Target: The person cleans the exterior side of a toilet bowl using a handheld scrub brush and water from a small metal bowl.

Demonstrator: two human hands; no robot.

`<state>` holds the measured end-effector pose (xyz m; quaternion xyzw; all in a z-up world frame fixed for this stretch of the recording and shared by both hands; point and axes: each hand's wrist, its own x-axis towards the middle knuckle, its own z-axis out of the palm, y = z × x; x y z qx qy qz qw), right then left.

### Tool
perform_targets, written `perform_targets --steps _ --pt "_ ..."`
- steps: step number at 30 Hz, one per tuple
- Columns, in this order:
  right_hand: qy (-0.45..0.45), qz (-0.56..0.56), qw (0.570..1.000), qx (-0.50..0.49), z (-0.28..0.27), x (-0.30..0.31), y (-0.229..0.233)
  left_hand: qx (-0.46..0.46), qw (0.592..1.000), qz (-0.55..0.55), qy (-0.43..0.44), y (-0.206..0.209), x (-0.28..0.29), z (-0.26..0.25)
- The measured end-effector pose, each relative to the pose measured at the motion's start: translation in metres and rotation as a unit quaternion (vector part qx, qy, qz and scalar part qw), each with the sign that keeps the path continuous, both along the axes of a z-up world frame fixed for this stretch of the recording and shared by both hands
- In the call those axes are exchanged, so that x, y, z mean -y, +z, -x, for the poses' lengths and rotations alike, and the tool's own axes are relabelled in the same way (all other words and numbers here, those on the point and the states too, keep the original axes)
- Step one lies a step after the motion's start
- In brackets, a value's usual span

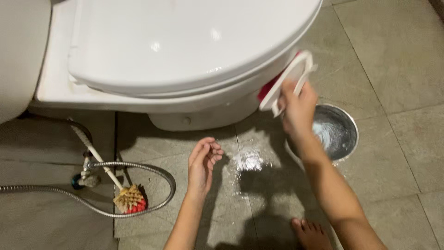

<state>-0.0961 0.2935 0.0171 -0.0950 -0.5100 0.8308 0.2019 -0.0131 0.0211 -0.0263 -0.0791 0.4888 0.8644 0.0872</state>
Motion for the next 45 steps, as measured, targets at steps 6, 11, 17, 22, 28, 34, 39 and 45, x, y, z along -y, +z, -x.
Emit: perform_targets --steps 6,11,17,22,28,34,39,45 --pt "0.019 -0.107 0.994 0.0 -0.038 0.028 -0.004 -0.006 1.0 -0.012 0.0 0.014 -0.003 -0.007" --pt "-0.021 -0.111 0.994 -0.006 0.004 -0.012 0.001 -0.026 0.999 -0.019 0.003 0.014 0.0 -0.013" --pt "-0.064 -0.321 0.945 -0.011 -0.03 0.014 -0.01 -0.037 0.999 -0.002 -0.005 0.028 -0.009 -0.013" --pt "-0.033 -0.148 0.988 0.014 -0.01 0.007 -0.011 -0.041 0.999 -0.027 -0.012 0.019 -0.011 -0.02" --pt "-0.097 -0.353 0.928 -0.064 -0.031 0.015 -0.018 -0.033 0.999 -0.022 0.002 0.016 0.0 -0.017" --pt "0.027 -0.196 0.98 0.028 -0.045 0.041 -0.036 -0.034 0.999 -0.028 -0.014 0.007 -0.008 -0.019" --pt "-0.021 -0.022 0.999 -0.027 -0.001 0.002 -0.015 -0.023 1.0 0.005 0.013 0.007 0.012 -0.03" --pt "0.001 -0.192 0.981 0.008 -0.044 0.039 -0.02 -0.031 0.999 0.026 -0.014 0.009 -0.01 -0.021"
